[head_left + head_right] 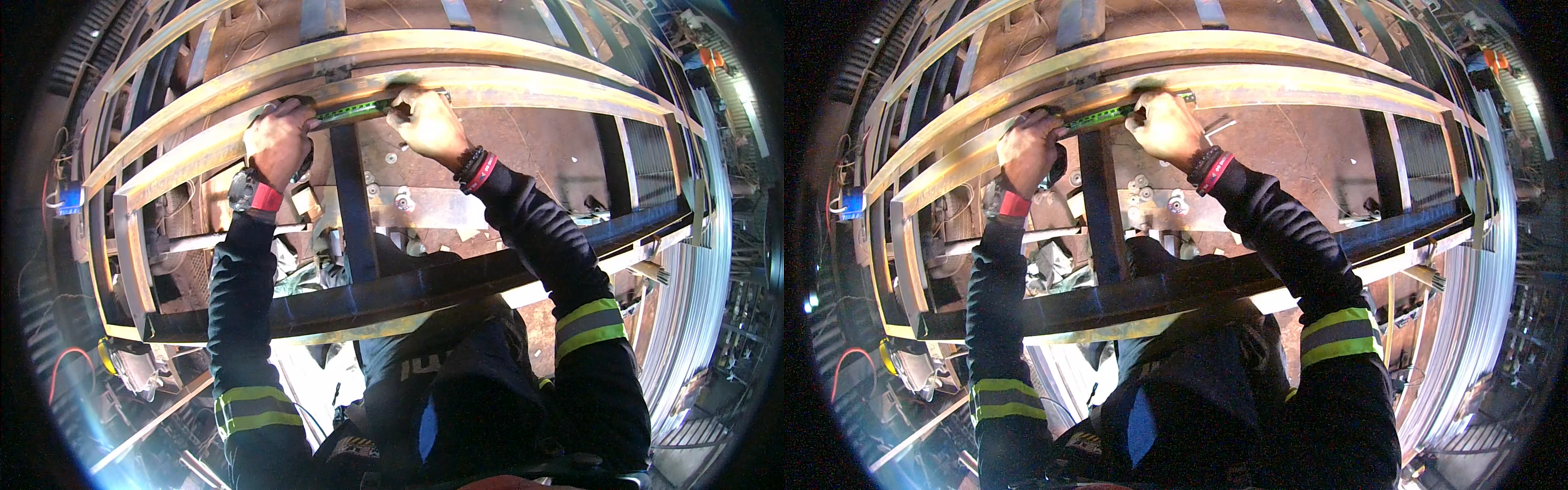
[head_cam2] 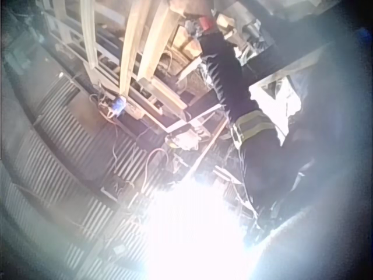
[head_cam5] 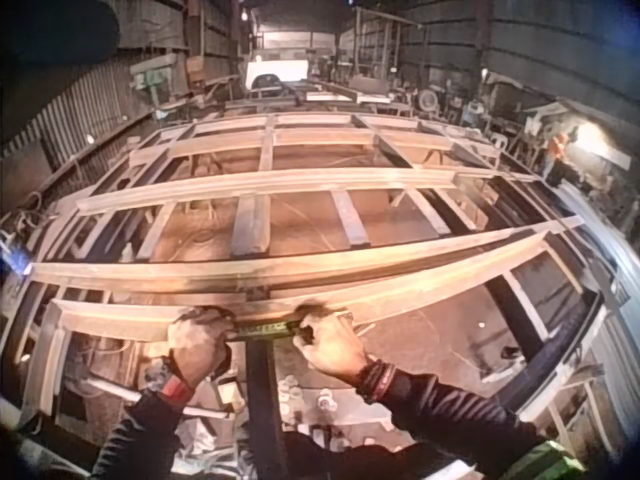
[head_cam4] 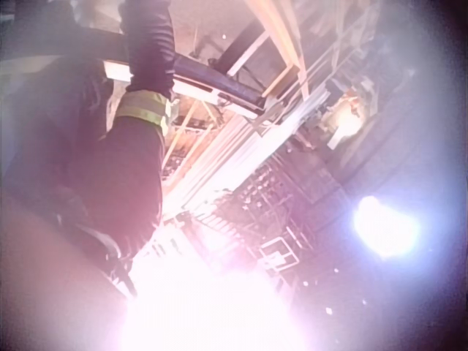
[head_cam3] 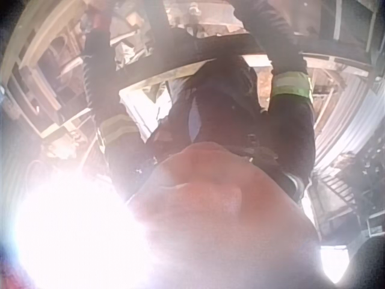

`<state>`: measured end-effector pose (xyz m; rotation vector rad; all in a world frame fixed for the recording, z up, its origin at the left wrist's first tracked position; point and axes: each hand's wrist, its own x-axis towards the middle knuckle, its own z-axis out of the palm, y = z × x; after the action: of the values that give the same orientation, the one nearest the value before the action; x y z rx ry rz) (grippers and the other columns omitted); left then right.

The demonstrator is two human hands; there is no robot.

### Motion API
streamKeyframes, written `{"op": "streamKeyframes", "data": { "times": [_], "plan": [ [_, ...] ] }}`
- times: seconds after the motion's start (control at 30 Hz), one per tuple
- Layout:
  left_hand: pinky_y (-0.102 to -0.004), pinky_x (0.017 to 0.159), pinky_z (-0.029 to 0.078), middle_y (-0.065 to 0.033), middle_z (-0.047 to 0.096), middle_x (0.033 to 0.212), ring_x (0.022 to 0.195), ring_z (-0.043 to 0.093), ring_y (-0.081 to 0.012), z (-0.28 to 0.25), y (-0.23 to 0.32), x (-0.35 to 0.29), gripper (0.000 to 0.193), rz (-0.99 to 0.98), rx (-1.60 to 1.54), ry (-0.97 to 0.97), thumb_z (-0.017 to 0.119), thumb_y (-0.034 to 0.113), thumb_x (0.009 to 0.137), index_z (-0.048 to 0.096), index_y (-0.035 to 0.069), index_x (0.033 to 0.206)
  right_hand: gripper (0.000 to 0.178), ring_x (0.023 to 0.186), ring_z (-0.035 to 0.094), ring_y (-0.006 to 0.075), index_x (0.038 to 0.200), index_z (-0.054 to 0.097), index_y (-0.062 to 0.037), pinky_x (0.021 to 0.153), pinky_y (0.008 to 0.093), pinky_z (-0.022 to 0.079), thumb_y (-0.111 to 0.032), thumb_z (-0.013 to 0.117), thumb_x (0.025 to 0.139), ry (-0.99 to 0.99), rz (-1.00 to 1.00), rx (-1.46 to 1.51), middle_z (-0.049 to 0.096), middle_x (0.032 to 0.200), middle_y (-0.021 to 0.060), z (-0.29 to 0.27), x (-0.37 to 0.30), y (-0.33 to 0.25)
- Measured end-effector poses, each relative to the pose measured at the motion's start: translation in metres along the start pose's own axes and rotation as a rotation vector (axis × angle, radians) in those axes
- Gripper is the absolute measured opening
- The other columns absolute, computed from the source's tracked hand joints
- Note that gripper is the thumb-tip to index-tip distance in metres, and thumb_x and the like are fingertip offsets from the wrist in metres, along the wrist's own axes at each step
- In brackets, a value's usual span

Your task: The person measures a metal frame structure using a tape measure and a marker. They repeatedly extend the tape measure across different sections of the frame, mark the metal with the marker, and reposition the tape to measure adjacent areas.

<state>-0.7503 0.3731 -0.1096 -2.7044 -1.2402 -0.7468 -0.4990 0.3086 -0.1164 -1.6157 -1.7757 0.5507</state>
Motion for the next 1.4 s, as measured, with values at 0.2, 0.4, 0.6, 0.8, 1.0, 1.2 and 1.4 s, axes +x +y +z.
{"op": "streamKeyframes", "data": {
  "times": [0.2, 0.4, 0.6, 0.8, 1.0, 1.2, 1.4],
  "plan": [
    [-0.0395, 0.069, 0.055, -0.0031, 0.067, 0.090, 0.083, 0.066, -0.0284, 0.001, 0.000, 0.000, 0.008, -0.005, -0.003, -0.016, 0.072, 0.015, 0.077, 0.070, 0.014, 0.085, 0.022, 0.048, 0.054, 0.0084, 0.088, 0.072, -0.0010, 0.044, 0.0250, 0.042, -0.023, 0.071, 0.086, -0.532, 0.237, 0.097, 0.060, 0.060, 0.0014, -0.050, 0.030, -0.029],
    [-0.0410, 0.076, 0.052, -0.0031, 0.067, 0.090, 0.086, 0.065, -0.0296, 0.007, 0.000, -0.003, 0.008, 0.016, -0.030, 0.070, 0.069, 0.012, 0.080, 0.070, 0.013, 0.088, 0.029, 0.048, 0.053, 0.0078, 0.095, 0.072, -0.0011, 0.047, 0.0267, 0.042, -0.030, 0.072, 0.090, -0.215, 0.040, 0.073, 0.058, 0.058, 0.0018, -0.105, -0.029, -0.033],
    [-0.0400, 0.071, 0.051, -0.0110, 0.064, 0.085, 0.079, 0.063, -0.0345, 0.002, -0.018, -0.027, 0.009, -0.081, -0.281, 0.277, 0.065, 0.006, 0.086, 0.065, 0.008, 0.094, 0.015, 0.065, 0.055, 0.0094, 0.099, 0.070, 0.0007, 0.058, 0.0262, 0.044, -0.012, 0.067, 0.093, -0.149, 0.068, 0.174, 0.064, 0.075, 0.0075, -0.135, -0.121, -0.035],
    [-0.0241, 0.060, 0.043, 0.0021, 0.056, 0.073, 0.067, 0.050, -0.0060, -0.052, -0.071, -0.050, 0.007, -0.478, -0.906, 0.142, 0.061, 0.012, 0.099, 0.065, 0.006, 0.100, 0.013, 0.072, 0.059, 0.0078, 0.105, 0.067, 0.0012, 0.066, 0.0249, 0.048, -0.002, 0.065, 0.093, 0.015, 0.379, 0.224, 0.069, 0.080, 0.0063, -0.112, -0.195, -0.045],
    [-0.0289, 0.075, 0.046, -0.0096, 0.058, 0.084, 0.080, 0.057, -0.0210, -0.099, -0.140, -0.056, 0.004, -0.046, -0.455, -0.178, 0.061, 0.002, 0.092, 0.061, 0.001, 0.096, 0.029, 0.083, 0.071, 0.0209, 0.114, 0.066, -0.0024, 0.076, 0.0304, 0.053, 0.005, 0.060, 0.086, 0.304, 0.305, -0.021, 0.072, 0.096, 0.0153, -0.071, -0.238, -0.045],
    [-0.0412, 0.070, 0.053, -0.0090, 0.070, 0.096, 0.087, 0.068, -0.0340, -0.061, -0.132, -0.051, 0.011, -0.046, -0.344, -0.106, 0.065, 0.012, 0.087, 0.070, 0.011, 0.097, 0.029, 0.079, 0.069, 0.0195, 0.112, 0.067, -0.0051, 0.073, 0.0302, 0.053, 0.003, 0.059, 0.085, 0.391, 0.326, -0.114, 0.071, 0.091, 0.0133, -0.061, -0.228, -0.047],
    [-0.0445, 0.067, 0.052, -0.0077, 0.066, 0.092, 0.082, 0.066, -0.0333, -0.049, -0.095, -0.042, 0.013, 0.069, -0.215, -0.007, 0.061, 0.005, 0.083, 0.067, 0.011, 0.093, 0.023, 0.073, 0.071, 0.0254, 0.108, 0.066, -0.0056, 0.067, 0.0324, 0.053, -0.004, 0.064, 0.086, 0.404, 0.412, -0.143, 0.070, 0.083, 0.0153, -0.057, -0.219, -0.053]
  ]
}}
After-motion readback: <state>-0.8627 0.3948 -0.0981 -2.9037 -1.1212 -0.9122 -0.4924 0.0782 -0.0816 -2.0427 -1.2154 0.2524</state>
